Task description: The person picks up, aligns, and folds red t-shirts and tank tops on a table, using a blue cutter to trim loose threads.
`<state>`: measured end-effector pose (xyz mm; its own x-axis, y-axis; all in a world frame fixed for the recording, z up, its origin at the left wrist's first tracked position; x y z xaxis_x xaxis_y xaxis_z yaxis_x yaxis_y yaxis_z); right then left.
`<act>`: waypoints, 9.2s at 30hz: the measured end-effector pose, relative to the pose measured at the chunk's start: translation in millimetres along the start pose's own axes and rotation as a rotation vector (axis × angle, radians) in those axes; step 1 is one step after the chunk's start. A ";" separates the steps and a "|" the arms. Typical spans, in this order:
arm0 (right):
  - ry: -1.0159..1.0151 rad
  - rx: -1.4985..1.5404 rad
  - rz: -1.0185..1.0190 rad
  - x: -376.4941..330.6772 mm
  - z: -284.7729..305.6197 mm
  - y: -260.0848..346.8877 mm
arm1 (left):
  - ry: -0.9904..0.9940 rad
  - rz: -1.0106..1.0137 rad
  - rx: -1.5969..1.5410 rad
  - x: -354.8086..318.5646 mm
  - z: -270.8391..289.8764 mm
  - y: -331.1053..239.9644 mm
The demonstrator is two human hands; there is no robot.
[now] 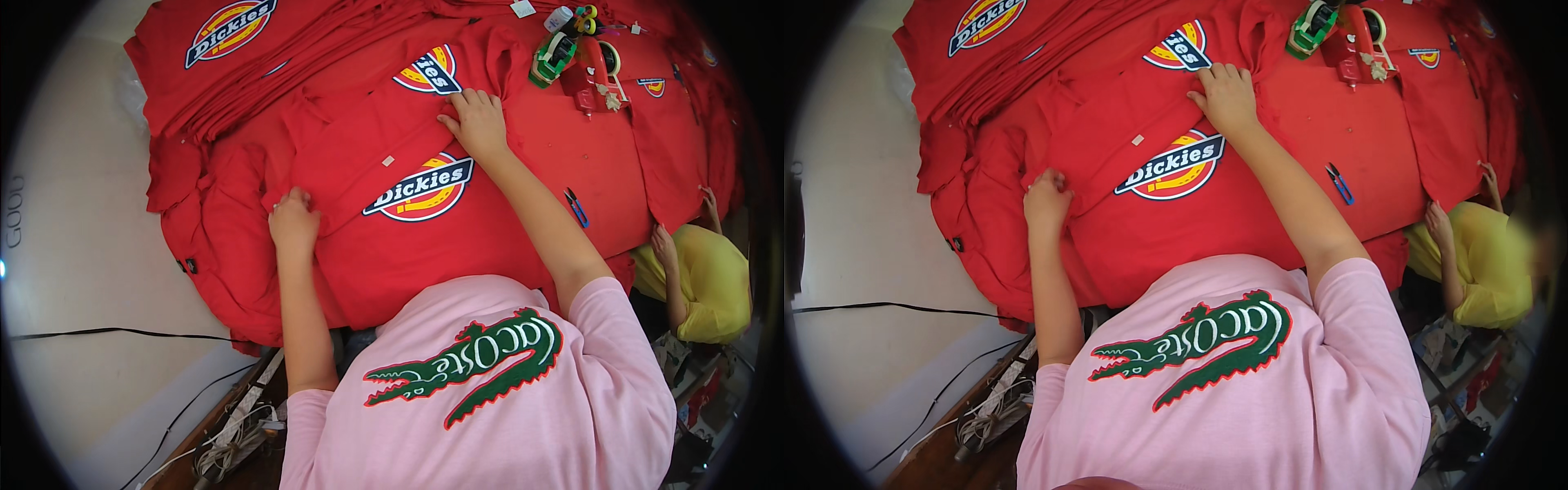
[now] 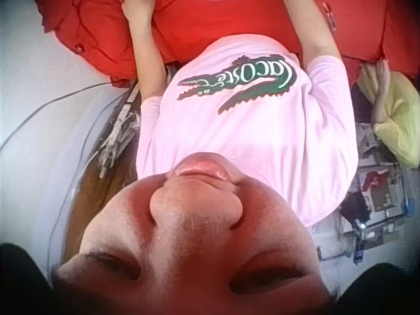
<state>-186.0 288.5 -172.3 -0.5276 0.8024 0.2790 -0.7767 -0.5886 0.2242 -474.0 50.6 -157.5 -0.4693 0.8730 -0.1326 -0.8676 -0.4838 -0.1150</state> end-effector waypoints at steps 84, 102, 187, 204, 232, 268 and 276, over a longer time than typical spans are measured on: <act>0.605 1.540 -0.041 -213.1 287.3 22.9 | 0.311 -0.335 -1.559 -272.2 178.5 -140.3; 1.105 1.929 0.078 -122.4 184.0 344.3 | -0.460 0.101 -1.410 -230.5 283.7 204.3; 0.586 2.243 -0.423 103.1 48.1 -38.0 | -0.288 0.260 -1.258 144.1 83.9 52.1; 0.568 2.045 -0.622 92.9 3.3 -44.5 | 0.829 0.559 -2.187 -1.8 -128.6 -71.6; 0.527 2.040 -0.641 81.6 -3.8 -14.2 | 0.374 0.421 -2.221 118.7 -22.9 -51.9; 0.496 1.901 -0.441 97.8 117.1 -16.8 | 0.431 -0.250 -1.979 101.9 137.5 -46.3; 0.487 2.041 -0.135 64.4 221.0 30.2 | 0.316 -0.511 -2.226 20.0 221.0 -67.3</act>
<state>-167.4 300.7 58.8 -0.8030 0.5944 0.0439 0.4029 0.4872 0.7748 -461.4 114.1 65.2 -0.1239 0.9761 0.1786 0.7071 0.2131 -0.6742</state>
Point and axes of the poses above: each hand's wrist, its own x-axis towards the middle knuckle, its own z-axis out of the back of the hand, y = z × x, the point moved 10 cm from there along x, towards the middle knuckle
